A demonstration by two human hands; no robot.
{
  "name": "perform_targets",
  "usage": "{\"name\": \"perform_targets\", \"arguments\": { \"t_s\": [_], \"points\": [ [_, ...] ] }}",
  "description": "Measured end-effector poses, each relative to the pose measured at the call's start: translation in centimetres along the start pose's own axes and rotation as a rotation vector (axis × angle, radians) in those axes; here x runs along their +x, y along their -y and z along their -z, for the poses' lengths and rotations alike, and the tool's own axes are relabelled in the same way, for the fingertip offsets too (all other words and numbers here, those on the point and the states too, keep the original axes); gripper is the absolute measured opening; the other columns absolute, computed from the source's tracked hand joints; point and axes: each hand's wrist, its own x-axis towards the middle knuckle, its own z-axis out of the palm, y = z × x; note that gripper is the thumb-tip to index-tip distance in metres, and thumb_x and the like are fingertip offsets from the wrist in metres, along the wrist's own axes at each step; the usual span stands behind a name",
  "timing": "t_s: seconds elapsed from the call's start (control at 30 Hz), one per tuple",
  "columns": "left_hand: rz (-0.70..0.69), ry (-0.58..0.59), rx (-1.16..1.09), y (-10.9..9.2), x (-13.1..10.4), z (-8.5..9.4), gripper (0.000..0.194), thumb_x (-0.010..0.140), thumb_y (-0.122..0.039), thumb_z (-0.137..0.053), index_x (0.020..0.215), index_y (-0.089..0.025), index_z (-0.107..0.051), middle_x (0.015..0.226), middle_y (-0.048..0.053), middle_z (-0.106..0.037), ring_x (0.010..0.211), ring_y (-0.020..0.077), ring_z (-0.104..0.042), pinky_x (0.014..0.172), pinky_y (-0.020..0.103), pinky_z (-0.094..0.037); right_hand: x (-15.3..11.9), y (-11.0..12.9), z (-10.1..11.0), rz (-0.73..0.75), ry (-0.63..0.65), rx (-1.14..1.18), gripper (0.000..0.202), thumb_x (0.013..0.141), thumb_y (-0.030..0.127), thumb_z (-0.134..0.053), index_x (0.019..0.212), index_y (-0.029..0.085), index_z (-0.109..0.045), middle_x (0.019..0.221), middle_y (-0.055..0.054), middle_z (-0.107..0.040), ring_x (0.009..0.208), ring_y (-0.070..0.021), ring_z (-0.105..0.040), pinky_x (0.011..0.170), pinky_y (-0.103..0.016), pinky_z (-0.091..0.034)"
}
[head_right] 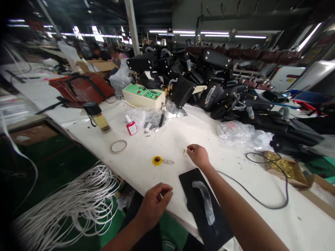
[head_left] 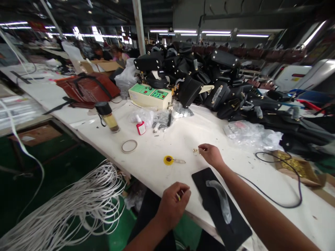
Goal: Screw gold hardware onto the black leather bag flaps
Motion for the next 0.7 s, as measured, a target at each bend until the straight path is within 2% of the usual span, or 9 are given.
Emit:
{"name": "perform_targets", "arguments": {
  "t_s": [0.07,0.13,0.2,0.27,0.33,0.43,0.57,0.7],
  "points": [
    [0.033,-0.094,-0.11,0.0,0.3,0.3,0.029,0.093,-0.041,-0.065,0.112,-0.019,-0.072,0.097,0.005,-0.071,0.073,0.0133,-0.06,0.063,0.024,-0.049,-2.5,1.5,-0.1,0.011,0.016,0.136,0.034,0.094,0.041,-0.056,0.109,0.021,-0.079,0.101,-0.007,-0.08,0.086,-0.0216,-0.071,0.077,-0.031,-0.052],
    [0.048,-0.161,-0.203,-0.1,0.7,0.7,0.038,0.092,-0.042,-0.066,0.124,-0.02,-0.067,0.114,0.008,-0.07,0.079,0.0144,-0.064,0.062,0.025,-0.054,-5.5,3.4,-0.5,-0.004,0.053,0.377,0.039,0.091,0.049,-0.062,0.107,0.018,-0.08,0.095,-0.007,-0.079,0.078,-0.0209,-0.068,0.071,-0.032,-0.052],
    [0.023,-0.198,-0.242,-0.3,1.0,1.0,0.044,0.091,-0.042,-0.068,0.13,-0.021,-0.064,0.127,0.01,-0.068,0.086,0.0157,-0.066,0.062,0.026,-0.057,-8.4,5.4,-0.9,-0.043,0.101,0.646,0.039,0.084,0.051,-0.073,0.102,0.018,-0.08,0.089,-0.006,-0.077,0.075,-0.0198,-0.065,0.07,-0.032,-0.051],
    [-0.024,-0.214,-0.236,-0.5,1.0,1.4,0.045,0.09,-0.041,-0.071,0.13,-0.022,-0.066,0.133,0.011,-0.066,0.092,0.0172,-0.067,0.063,0.026,-0.06,-10.8,7.2,-1.3,-0.08,0.147,0.802,0.036,0.078,0.049,-0.08,0.098,0.019,-0.081,0.085,-0.004,-0.076,0.073,-0.0182,-0.063,0.071,-0.032,-0.051],
    [-0.052,-0.211,-0.216,-0.6,0.8,1.8,0.041,0.089,-0.04,-0.073,0.126,-0.022,-0.071,0.127,0.01,-0.071,0.094,0.0181,-0.069,0.063,0.025,-0.06,-12.4,8.5,-1.7,-0.108,0.174,0.872,0.033,0.076,0.047,-0.083,0.095,0.019,-0.082,0.083,-0.004,-0.075,0.071,-0.0169,-0.061,0.071,-0.031,-0.05],
    [-0.046,-0.215,-0.182,-0.3,0.4,2.2,0.033,0.089,-0.038,-0.075,0.118,-0.022,-0.077,0.105,0.006,-0.078,0.084,0.0167,-0.071,0.065,0.025,-0.06,-13.6,9.4,-2.4,-0.131,0.196,0.943,0.032,0.076,0.046,-0.084,0.093,0.019,-0.082,0.083,-0.004,-0.075,0.07,-0.0159,-0.059,0.069,-0.03,-0.05],
    [-0.04,-0.268,-0.115,0.3,-0.1,2.7,0.026,0.089,-0.037,-0.075,0.11,-0.023,-0.081,0.099,0.004,-0.081,0.077,0.0152,-0.072,0.068,0.026,-0.06,-14.1,9.5,-3.0,-0.122,0.239,0.952,0.033,0.077,0.047,-0.084,0.094,0.019,-0.082,0.08,-0.004,-0.074,0.069,-0.0158,-0.06,0.067,-0.03,-0.05],
    [0.055,-0.255,-0.227,0.4,0.0,3.0,0.031,0.091,-0.042,-0.07,0.109,-0.019,-0.08,0.086,0.004,-0.079,0.07,0.0152,-0.072,0.063,0.027,-0.061,-13.3,8.7,-3.6,-0.065,0.301,0.884,0.038,0.082,0.052,-0.08,0.1,0.018,-0.08,0.085,-0.006,-0.076,0.071,-0.0186,-0.065,0.067,-0.033,-0.052]
  ]
}}
